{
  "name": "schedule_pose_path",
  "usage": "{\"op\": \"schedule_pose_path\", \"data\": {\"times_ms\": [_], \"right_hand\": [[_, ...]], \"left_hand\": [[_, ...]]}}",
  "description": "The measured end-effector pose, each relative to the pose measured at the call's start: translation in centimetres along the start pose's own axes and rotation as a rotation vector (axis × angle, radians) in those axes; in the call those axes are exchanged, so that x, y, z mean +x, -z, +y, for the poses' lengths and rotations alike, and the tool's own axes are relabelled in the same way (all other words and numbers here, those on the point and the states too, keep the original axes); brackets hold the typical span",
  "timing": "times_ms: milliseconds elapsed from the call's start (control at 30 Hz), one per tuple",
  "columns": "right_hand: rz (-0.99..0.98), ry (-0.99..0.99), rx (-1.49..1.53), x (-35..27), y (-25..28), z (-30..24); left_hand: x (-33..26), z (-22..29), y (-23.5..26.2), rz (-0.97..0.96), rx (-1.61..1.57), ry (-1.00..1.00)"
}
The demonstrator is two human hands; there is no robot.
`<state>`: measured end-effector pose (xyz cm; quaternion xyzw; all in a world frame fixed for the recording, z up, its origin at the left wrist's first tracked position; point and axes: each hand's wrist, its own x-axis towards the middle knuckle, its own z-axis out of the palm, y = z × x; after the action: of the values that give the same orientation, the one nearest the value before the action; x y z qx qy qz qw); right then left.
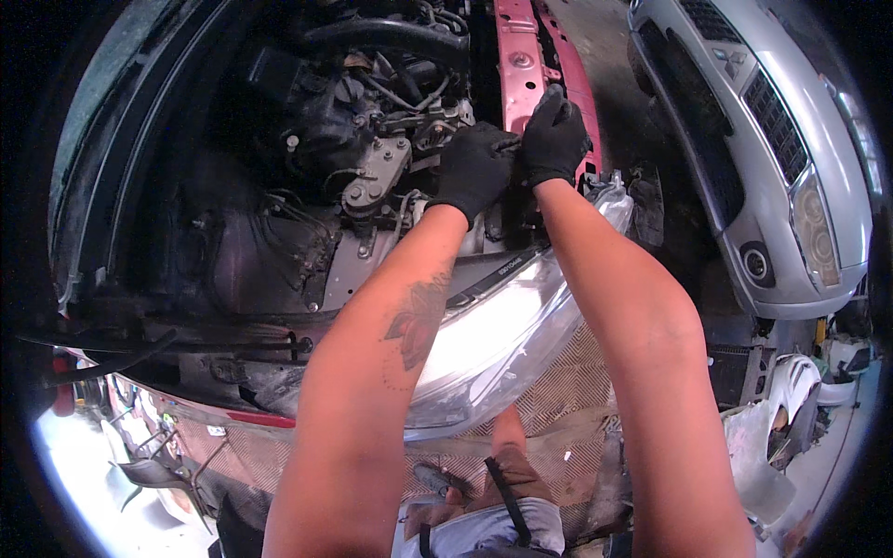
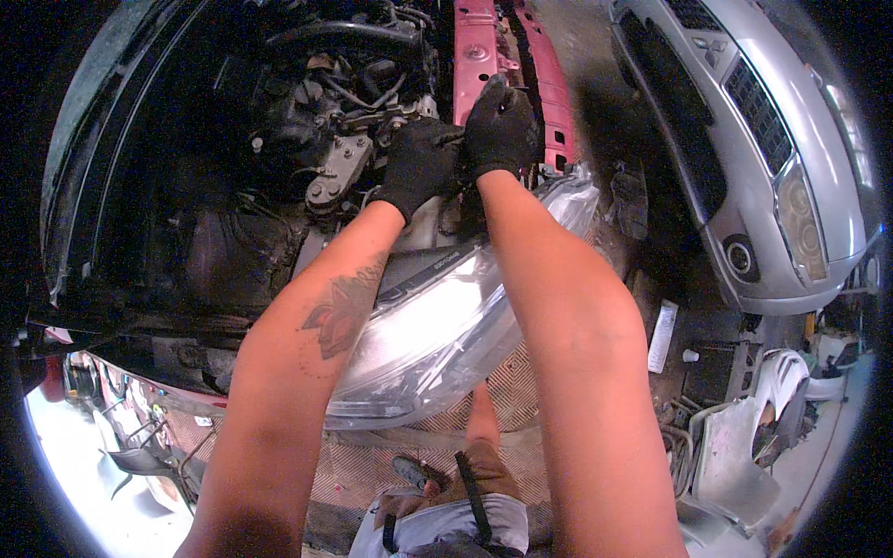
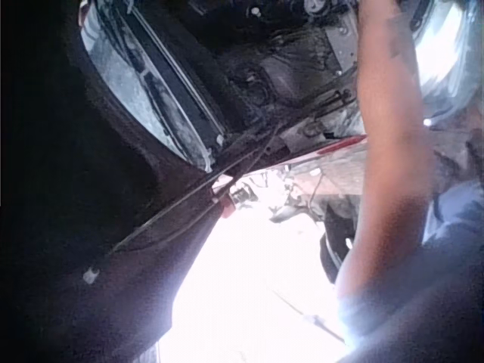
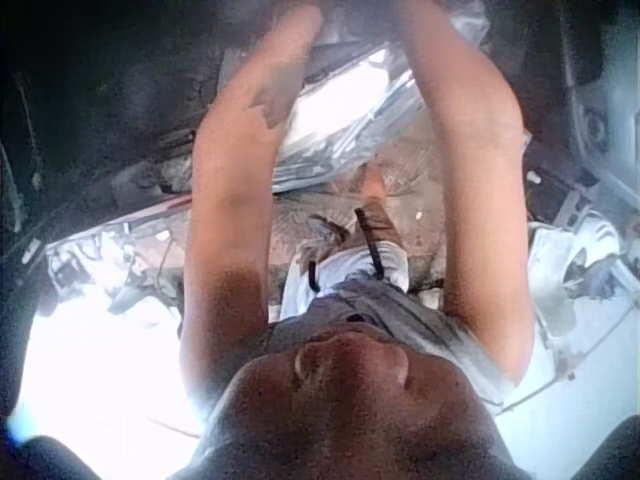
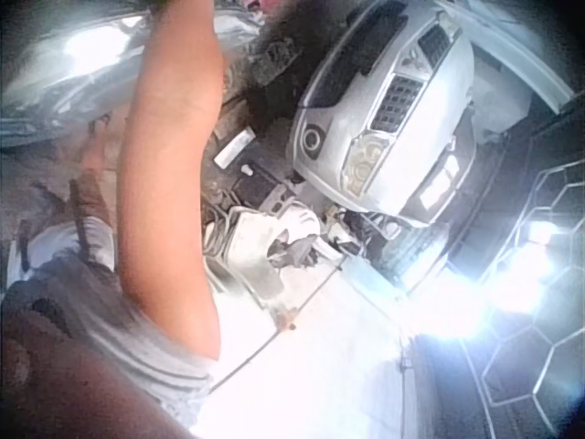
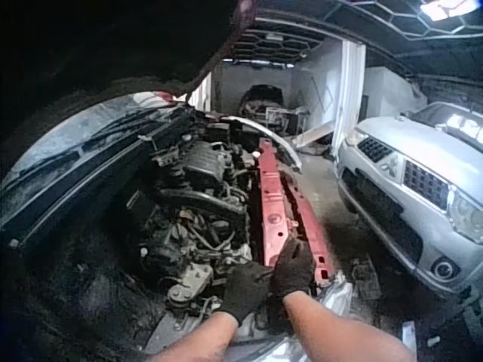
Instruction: The person installs a red metal cross-member into the front of a car's engine bay. They align the part by hand, secure it with bolts, and use a power drill to tighten the fasteners.
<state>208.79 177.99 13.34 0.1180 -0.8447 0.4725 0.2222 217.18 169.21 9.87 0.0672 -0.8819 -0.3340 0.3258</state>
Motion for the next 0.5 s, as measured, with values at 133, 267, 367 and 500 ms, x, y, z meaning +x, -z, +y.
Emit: {"op": "schedule_pose_path", "data": {"times_ms": [133,267,367,500], "right_hand": [[0.005,0.000,0.046,0.4,0.8,0.2],[0.045,-0.011,0.085,0.2,0.7,-0.1],[0.025,-0.033,0.056,0.2,0.2,0.4],[0.002,-0.084,0.082,-0.1,-0.3,0.1]], "left_hand": [[-0.6,1.4,0.1,-0.021,-0.258,0.196],[-0.3,1.4,0.0,-0.001,-0.231,0.102],[-0.2,1.1,0.0,0.031,-0.253,0.118],[-0.4,0.2,1.5,0.063,-0.212,0.267]]}}
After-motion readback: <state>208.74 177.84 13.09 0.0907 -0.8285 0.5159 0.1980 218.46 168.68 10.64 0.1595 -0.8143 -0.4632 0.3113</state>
